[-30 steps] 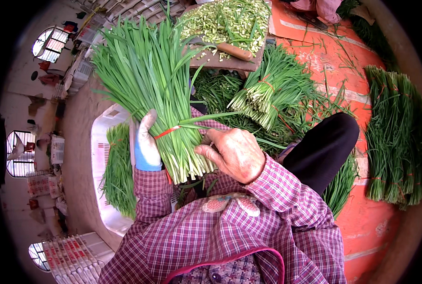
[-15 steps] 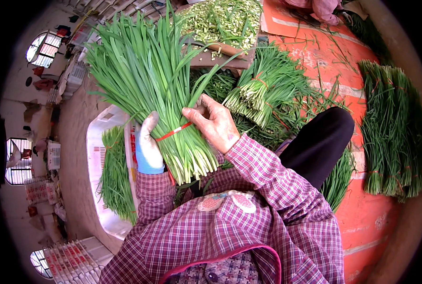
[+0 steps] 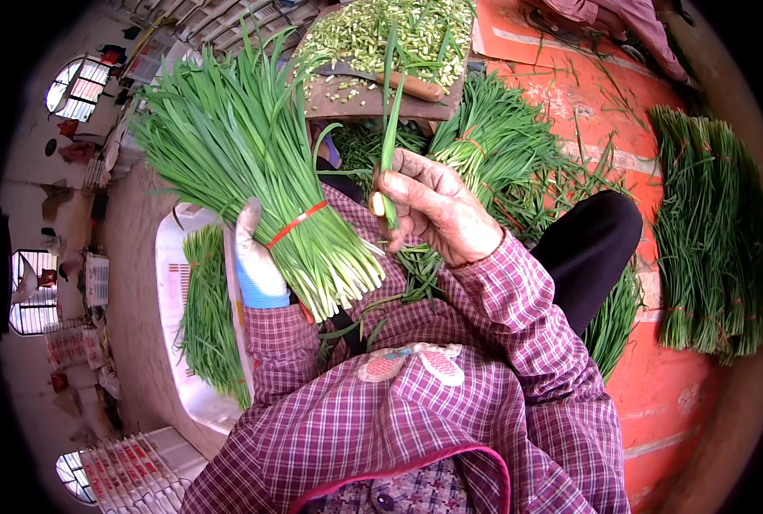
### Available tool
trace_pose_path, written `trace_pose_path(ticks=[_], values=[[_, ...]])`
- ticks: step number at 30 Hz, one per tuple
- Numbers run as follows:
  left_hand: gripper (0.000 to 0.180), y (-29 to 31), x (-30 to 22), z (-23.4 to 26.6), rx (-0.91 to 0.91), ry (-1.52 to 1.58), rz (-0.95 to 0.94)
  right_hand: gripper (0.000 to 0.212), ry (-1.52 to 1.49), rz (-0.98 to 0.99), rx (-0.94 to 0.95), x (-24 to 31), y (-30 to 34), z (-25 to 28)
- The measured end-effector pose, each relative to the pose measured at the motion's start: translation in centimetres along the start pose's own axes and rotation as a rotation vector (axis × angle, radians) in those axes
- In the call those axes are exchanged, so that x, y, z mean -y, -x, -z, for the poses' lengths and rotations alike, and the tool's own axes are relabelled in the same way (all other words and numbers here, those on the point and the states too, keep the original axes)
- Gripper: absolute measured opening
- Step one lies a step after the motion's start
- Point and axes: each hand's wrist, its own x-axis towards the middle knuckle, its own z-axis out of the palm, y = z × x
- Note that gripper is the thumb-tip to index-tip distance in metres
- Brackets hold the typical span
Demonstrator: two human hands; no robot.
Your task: The person sorts bundles of green chives by hand, removing individual blades and trimming the roots with a knife.
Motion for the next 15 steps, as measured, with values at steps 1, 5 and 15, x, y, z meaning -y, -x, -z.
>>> trace_pose_path(ticks=[1,5,15], values=[[0.043,-0.4,0.3,0.1,0.058,-0.026,-0.038,0.022,0.168,-0.062,-0.041,1.0,0.8,1.6],[0.041,0.6,-1.3,-2.1,0.195,0.134,0.033,0.029,1.859,0.055,-0.422,1.0,2.3,3.9],[0.041,0.8,-1.3,-3.4,0.071,0.003,-0.103,0.019,1.416,0.289,-0.174,-3.2,0.2,-4.9]])
